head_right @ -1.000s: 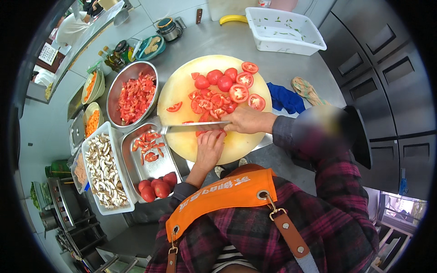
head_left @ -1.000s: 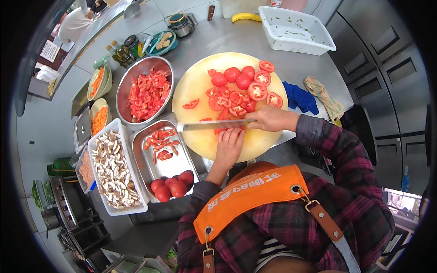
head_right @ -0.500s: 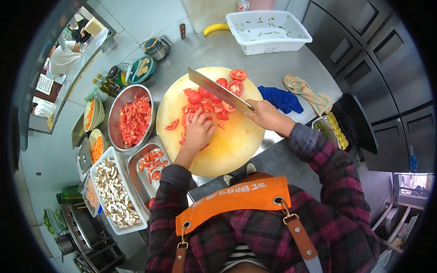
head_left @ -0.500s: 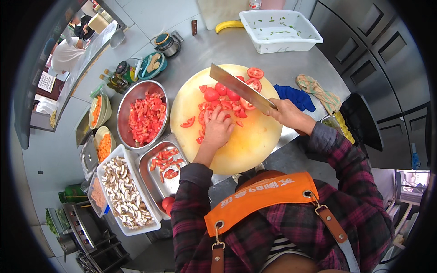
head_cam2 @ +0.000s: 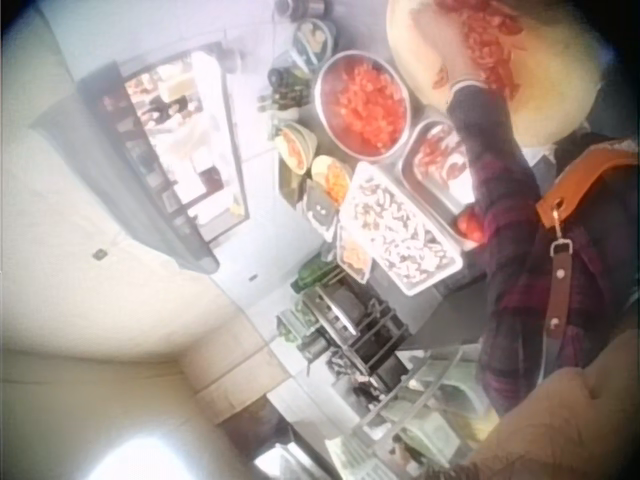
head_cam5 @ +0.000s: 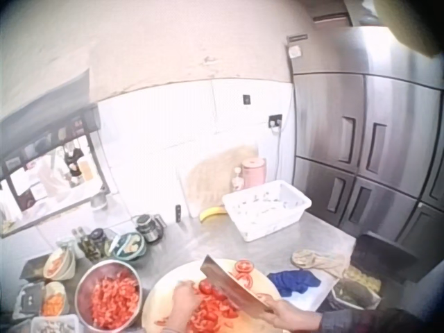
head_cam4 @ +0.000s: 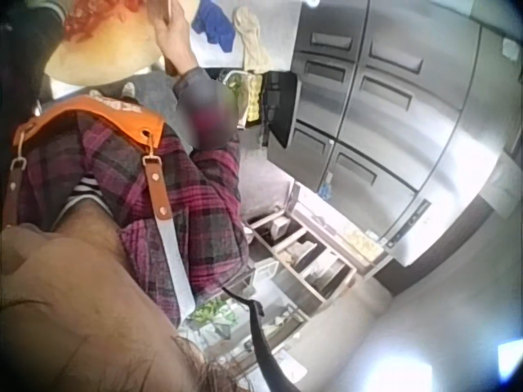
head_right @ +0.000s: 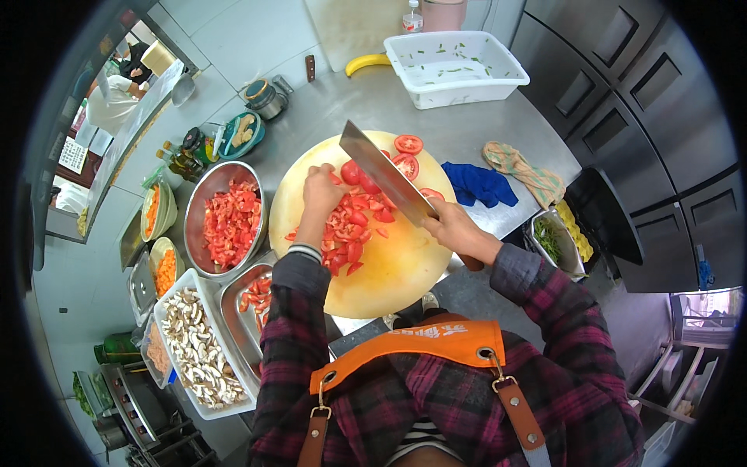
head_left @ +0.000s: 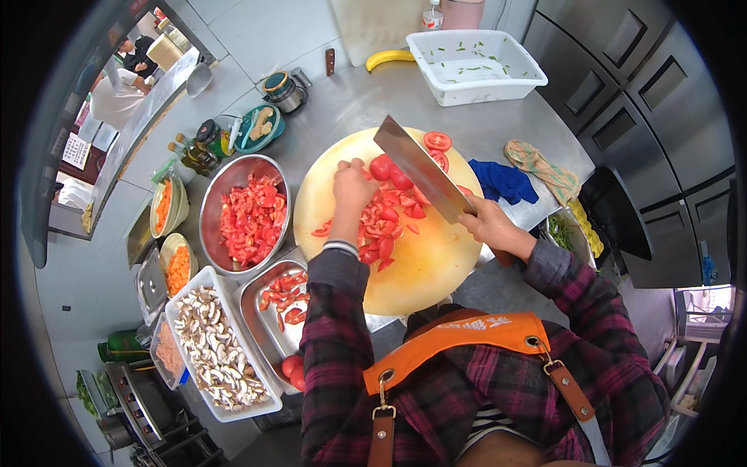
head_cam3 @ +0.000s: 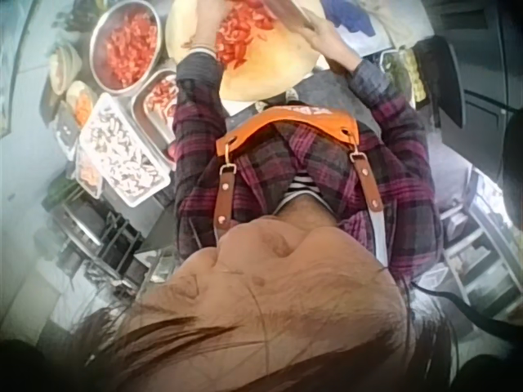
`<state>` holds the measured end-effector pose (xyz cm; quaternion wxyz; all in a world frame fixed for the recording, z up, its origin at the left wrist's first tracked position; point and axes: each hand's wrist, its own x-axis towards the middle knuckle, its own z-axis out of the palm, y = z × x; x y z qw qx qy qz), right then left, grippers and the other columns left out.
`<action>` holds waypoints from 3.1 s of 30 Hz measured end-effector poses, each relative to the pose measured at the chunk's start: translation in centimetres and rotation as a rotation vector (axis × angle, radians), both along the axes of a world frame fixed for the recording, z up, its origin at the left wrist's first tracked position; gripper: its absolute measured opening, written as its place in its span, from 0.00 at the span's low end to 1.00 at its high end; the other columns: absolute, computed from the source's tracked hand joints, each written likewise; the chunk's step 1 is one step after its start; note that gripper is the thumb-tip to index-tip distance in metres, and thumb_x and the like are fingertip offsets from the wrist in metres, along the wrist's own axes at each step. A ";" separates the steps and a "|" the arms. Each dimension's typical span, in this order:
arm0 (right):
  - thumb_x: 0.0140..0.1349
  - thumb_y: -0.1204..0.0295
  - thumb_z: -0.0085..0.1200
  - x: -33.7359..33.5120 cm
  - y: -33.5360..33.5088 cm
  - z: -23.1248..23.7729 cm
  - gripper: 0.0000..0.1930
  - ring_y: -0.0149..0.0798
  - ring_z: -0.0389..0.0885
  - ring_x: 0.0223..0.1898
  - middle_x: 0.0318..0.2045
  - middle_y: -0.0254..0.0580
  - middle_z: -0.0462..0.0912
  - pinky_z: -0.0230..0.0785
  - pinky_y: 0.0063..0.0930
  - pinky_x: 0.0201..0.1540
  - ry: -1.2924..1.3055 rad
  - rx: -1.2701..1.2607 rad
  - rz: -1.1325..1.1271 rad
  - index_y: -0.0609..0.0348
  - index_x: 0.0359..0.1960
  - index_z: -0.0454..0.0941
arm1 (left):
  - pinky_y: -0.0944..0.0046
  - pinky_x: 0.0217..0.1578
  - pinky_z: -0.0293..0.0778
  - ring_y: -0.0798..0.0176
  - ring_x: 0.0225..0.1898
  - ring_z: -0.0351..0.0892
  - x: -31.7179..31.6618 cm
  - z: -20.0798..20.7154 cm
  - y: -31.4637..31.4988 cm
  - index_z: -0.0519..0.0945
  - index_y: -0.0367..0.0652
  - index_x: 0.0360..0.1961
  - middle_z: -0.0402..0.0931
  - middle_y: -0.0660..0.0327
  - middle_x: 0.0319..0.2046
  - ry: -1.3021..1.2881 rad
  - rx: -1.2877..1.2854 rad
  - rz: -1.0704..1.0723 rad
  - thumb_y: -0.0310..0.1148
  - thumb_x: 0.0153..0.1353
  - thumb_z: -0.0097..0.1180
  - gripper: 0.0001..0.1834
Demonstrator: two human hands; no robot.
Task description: The person repeatedly slices tomatoes into small pieces on a cutting board using a cleaver. The diced tomatoes accumulate on the board and in a nearby metal bowl. The person handles whole tomatoes and the cleaver throughout the clip.
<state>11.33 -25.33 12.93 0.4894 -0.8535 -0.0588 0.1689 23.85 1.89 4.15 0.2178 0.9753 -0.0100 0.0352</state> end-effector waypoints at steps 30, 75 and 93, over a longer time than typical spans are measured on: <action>0.62 0.73 0.46 0.4 4.9 2.2 0.15 0.57 0.80 0.38 0.33 0.58 0.81 0.71 0.48 0.40 -0.207 -0.468 0.728 0.64 0.49 0.72 | 0.50 0.49 0.71 0.42 0.48 0.71 -21.1 -3.1 0.0 0.72 0.37 0.44 0.71 0.47 0.45 -0.255 -0.338 0.079 0.26 0.46 0.68 0.23; 0.60 0.76 0.42 0.2 8.0 -1.3 0.10 0.57 0.82 0.36 0.31 0.61 0.81 0.73 0.49 0.38 -0.232 -0.588 0.726 0.68 0.41 0.72 | 0.52 0.48 0.71 0.44 0.47 0.71 -19.8 -3.0 -0.4 0.74 0.38 0.42 0.70 0.49 0.43 -0.263 -0.318 0.003 0.23 0.43 0.69 0.23; 0.58 0.75 0.46 1.7 6.9 0.9 0.10 0.51 0.83 0.25 0.24 0.58 0.81 0.75 0.41 0.28 -0.098 -0.545 0.809 0.71 0.33 0.77 | 0.52 0.46 0.72 0.45 0.45 0.71 -20.2 -3.7 0.2 0.75 0.38 0.36 0.72 0.51 0.40 -0.284 -0.363 -0.062 0.21 0.45 0.65 0.15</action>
